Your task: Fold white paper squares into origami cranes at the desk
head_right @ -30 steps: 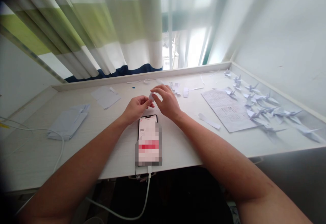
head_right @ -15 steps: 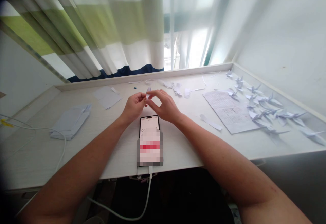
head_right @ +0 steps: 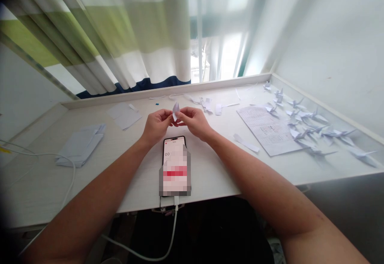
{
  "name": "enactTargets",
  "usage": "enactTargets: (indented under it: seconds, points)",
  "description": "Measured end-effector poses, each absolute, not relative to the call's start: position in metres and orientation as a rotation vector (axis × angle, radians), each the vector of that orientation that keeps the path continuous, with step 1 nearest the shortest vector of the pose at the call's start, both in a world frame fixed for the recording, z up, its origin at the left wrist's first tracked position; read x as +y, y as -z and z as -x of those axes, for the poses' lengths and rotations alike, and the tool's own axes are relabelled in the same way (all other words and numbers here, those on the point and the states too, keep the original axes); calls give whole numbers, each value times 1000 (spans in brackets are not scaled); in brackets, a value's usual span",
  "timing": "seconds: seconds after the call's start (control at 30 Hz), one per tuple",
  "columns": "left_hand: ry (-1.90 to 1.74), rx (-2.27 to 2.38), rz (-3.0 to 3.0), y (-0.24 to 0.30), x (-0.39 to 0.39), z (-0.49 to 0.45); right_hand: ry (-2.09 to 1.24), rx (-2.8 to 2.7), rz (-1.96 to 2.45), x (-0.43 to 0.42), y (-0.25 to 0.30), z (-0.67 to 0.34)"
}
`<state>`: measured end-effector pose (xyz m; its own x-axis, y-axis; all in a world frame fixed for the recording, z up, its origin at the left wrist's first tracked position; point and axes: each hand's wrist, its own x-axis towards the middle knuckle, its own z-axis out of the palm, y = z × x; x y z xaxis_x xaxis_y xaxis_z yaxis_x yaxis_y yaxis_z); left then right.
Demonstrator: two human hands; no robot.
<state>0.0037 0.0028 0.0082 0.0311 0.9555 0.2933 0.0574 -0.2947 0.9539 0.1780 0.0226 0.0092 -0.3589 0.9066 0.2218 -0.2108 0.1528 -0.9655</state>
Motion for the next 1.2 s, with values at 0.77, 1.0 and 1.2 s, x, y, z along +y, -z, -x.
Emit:
enactTargets:
  seconds: [0.77,1.0,1.2]
  points:
    - [-1285,996,-1468,-9,4,1,-1246,-1526,697,27,-5,-181]
    - [-1328,1033,-1554,0,8,-1,-1209,-1552,722,30,-2,-181]
    - [-1395,1043,-1624,0,7,-4,-1127,-1518,741,28,-1,-177]
